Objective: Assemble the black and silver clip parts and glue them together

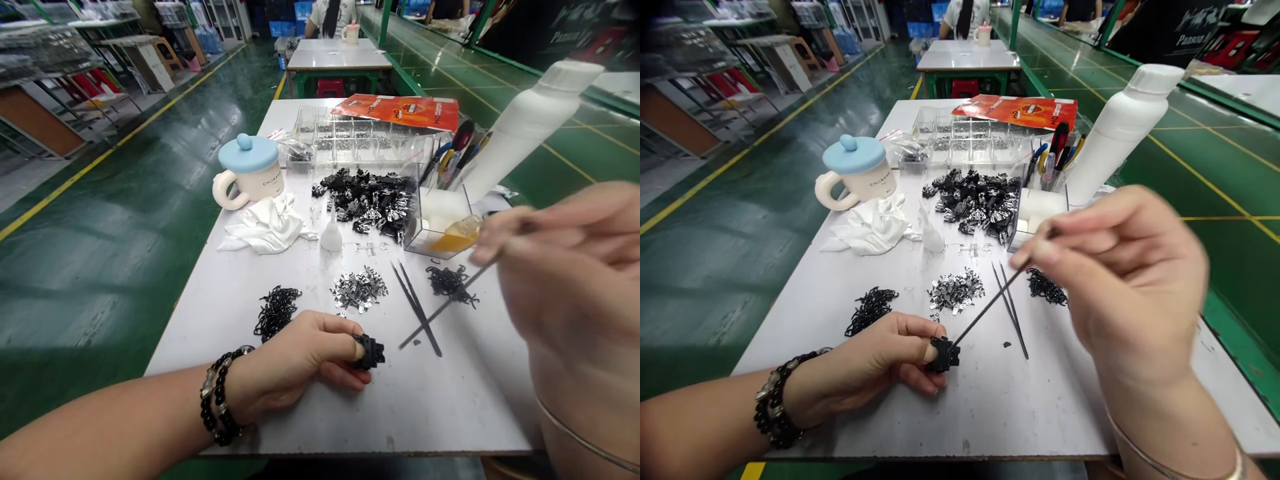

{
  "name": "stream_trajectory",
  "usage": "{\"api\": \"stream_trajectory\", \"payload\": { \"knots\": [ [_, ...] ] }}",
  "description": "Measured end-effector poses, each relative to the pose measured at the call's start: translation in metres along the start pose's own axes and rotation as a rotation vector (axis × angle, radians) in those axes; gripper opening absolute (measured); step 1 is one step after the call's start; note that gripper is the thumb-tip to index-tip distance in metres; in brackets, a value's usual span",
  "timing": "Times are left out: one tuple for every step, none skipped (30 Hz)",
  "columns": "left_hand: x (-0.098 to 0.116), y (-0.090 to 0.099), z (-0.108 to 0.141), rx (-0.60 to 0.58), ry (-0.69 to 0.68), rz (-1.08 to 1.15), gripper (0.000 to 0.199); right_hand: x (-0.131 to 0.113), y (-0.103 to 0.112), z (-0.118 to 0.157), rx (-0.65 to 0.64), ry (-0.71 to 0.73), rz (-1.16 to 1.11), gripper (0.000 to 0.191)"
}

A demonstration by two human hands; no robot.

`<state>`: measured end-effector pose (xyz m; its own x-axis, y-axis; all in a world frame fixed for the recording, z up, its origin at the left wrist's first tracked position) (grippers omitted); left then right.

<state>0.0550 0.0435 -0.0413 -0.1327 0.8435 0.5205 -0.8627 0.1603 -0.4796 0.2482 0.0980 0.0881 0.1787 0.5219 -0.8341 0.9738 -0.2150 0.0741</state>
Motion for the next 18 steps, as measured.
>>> {"api": "stream_trajectory", "payload": {
  "knots": [
    [0.001,0.000,0.000,-0.008,0.003,0.003,0.009,0.002,-0.013,0.004,-0.080,-0.043,-0.068,0.018],
    [0.001,-0.001,0.001,-0.019,0.004,0.005,0.009,0.004,-0.025,0.009,-0.154,-0.085,-0.115,0.020],
    [0.001,-0.002,0.001,-0.030,0.004,0.005,0.010,0.006,-0.033,0.013,-0.206,-0.118,-0.131,0.021],
    [0.002,-0.002,0.002,-0.039,0.004,0.007,0.010,0.007,-0.038,0.017,-0.236,-0.138,-0.121,0.022],
    [0.002,-0.002,0.002,-0.043,0.001,0.009,0.010,0.008,-0.040,0.019,-0.252,-0.145,-0.108,0.022],
    [0.002,-0.002,0.002,-0.043,0.001,0.012,0.010,0.008,-0.041,0.021,-0.256,-0.150,-0.092,0.021],
    [0.002,-0.002,0.002,-0.041,0.001,0.014,0.010,0.008,-0.042,0.022,-0.257,-0.146,-0.078,0.020],
    [0.001,-0.002,0.002,-0.037,0.003,0.017,0.010,0.008,-0.042,0.022,-0.256,-0.137,-0.064,0.019],
    [0.001,-0.002,0.001,-0.034,0.004,0.017,0.011,0.007,-0.042,0.023,-0.258,-0.126,-0.052,0.019],
    [0.001,-0.002,0.001,-0.033,0.003,0.016,0.010,0.007,-0.043,0.023,-0.259,-0.117,-0.042,0.019],
    [0.001,-0.002,0.001,-0.033,0.005,0.014,0.010,0.007,-0.043,0.023,-0.260,-0.113,-0.035,0.019],
    [0.001,-0.002,0.001,-0.031,0.006,0.012,0.010,0.007,-0.044,0.023,-0.264,-0.110,-0.031,0.019],
    [0.001,-0.002,0.001,-0.029,0.006,0.012,0.010,0.007,-0.045,0.023,-0.268,-0.108,-0.028,0.019],
    [0.001,-0.002,0.001,-0.027,0.008,0.014,0.010,0.007,-0.045,0.023,-0.273,-0.106,-0.022,0.019],
    [0.001,-0.002,0.001,-0.025,0.007,0.014,0.010,0.007,-0.046,0.024,-0.275,-0.100,-0.014,0.019],
    [0.001,-0.002,0.001,-0.023,0.008,0.016,0.011,0.007,-0.046,0.024,-0.277,-0.092,-0.004,0.019],
    [0.001,-0.001,0.001,-0.021,0.008,0.015,0.011,0.006,-0.046,0.024,-0.278,-0.082,0.004,0.019],
    [0.001,-0.001,0.001,-0.024,0.006,0.014,0.011,0.006,-0.046,0.024,-0.277,-0.074,0.009,0.019]
  ]
}}
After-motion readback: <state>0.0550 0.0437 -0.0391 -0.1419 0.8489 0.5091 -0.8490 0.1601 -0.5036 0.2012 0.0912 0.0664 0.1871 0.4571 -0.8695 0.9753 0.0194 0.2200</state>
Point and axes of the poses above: each hand's wrist, its own z-axis away from the middle knuckle, its own y-axis out of the back of the hand, x = y × z, the point moved 7 cm from there along -z, towards the middle knuckle, and after that the axes turned 7 degrees about z, right-handed, at the moved point
